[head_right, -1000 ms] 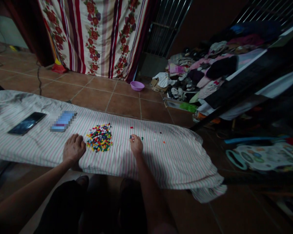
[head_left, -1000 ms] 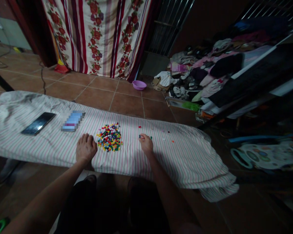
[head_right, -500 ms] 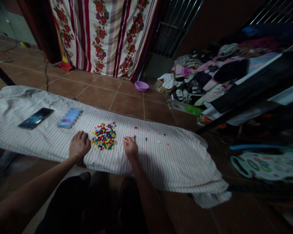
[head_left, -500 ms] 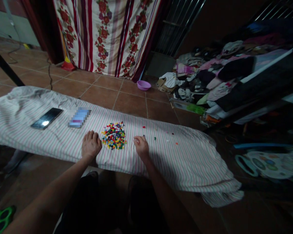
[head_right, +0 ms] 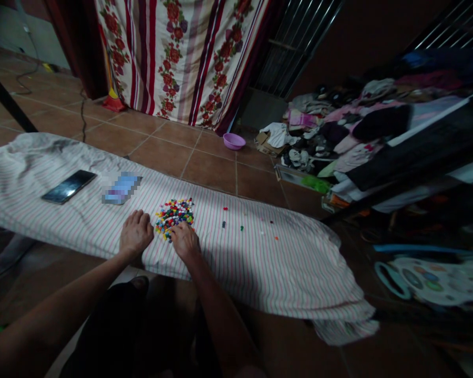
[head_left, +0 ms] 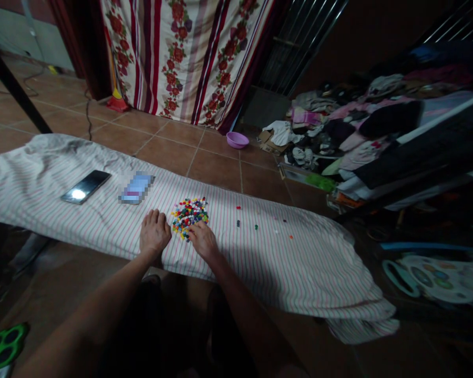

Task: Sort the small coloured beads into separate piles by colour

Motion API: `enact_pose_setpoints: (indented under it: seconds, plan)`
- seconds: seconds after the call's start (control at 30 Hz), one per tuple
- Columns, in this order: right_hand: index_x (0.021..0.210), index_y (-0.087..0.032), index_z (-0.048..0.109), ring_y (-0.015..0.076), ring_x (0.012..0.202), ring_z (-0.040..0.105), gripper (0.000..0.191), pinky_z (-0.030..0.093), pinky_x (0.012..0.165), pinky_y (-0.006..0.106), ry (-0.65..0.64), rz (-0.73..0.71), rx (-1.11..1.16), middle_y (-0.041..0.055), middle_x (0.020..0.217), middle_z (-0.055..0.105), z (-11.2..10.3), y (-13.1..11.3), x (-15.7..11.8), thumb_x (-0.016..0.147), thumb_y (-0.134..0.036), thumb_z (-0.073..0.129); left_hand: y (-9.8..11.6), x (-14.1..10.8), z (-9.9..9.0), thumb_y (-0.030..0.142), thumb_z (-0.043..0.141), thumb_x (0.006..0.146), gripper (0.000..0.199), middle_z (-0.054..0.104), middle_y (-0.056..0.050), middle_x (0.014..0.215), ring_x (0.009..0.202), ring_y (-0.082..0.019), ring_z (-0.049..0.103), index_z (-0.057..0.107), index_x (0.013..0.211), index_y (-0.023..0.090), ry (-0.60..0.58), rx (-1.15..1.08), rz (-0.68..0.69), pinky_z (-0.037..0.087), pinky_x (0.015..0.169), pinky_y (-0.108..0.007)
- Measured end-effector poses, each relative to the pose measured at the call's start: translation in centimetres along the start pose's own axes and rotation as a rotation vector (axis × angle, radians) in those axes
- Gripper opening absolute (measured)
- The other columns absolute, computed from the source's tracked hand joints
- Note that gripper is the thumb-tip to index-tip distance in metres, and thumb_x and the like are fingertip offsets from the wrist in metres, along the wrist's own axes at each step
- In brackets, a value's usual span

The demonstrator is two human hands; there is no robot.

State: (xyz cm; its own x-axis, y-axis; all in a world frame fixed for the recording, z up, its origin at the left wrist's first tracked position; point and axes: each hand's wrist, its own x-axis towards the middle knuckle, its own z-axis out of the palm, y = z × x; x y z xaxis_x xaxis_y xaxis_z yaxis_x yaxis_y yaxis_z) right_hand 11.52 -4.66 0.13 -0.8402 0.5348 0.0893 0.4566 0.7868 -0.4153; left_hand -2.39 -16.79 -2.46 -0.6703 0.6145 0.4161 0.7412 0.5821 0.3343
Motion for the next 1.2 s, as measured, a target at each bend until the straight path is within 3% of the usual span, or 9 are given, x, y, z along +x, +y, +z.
enact_pose_setpoints:
  seconds: [0.33,0.53,0.9,1.2]
  plan:
    - [0.112,-0.025,0.07,0.019,0.104,0.059,0.021,0.047,0.088,0.028,-0.11,0.088,-0.147,0.0062,0.111,0.065,-1.4,-2.0,0.4,0.095,-0.026,0.057,0.1,0.1,-0.1,0.023,0.042,0.089,0.034,0.06,-0.022,0.133,0.135,-0.035,0.049,0.064,0.113,0.01,-0.011,-0.007,0.0,0.036,0.113,-0.05]
    - [0.111,-0.026,0.07,0.0164,0.103,0.06,0.023,0.045,0.086,0.025,-0.105,0.078,-0.121,0.0046,0.111,0.065,-1.6,-3.0,0.3,0.097,-0.021,0.052,0.1,0.1,-0.1,0.023,0.042,0.089,0.034,0.061,-0.022,0.132,0.134,-0.035,0.049,0.064,0.112,0.01,-0.002,0.005,0.003,0.037,0.111,-0.05]
    - [0.108,-0.024,0.073,0.0165,0.101,0.062,0.024,0.046,0.09,0.025,-0.032,0.119,-0.048,0.0058,0.108,0.066,-0.6,-0.8,0.9,0.096,-0.019,0.053,0.1,0.1,0.1,0.024,0.041,0.089,0.036,0.059,-0.022,0.136,0.136,-0.035,0.047,0.063,0.114,0.01,-0.031,0.001,-0.02,0.035,0.113,-0.05]
    - [0.106,-0.024,0.071,0.017,0.098,0.06,0.02,0.045,0.084,0.026,-0.128,0.12,-0.134,0.0058,0.107,0.066,-1.4,-1.8,1.3,0.093,-0.02,0.056,0.0,0.1,0.3,0.024,0.041,0.089,0.035,0.06,-0.022,0.134,0.135,-0.035,0.049,0.063,0.113,0.01,-0.006,0.015,-0.003,0.036,0.112,-0.05]
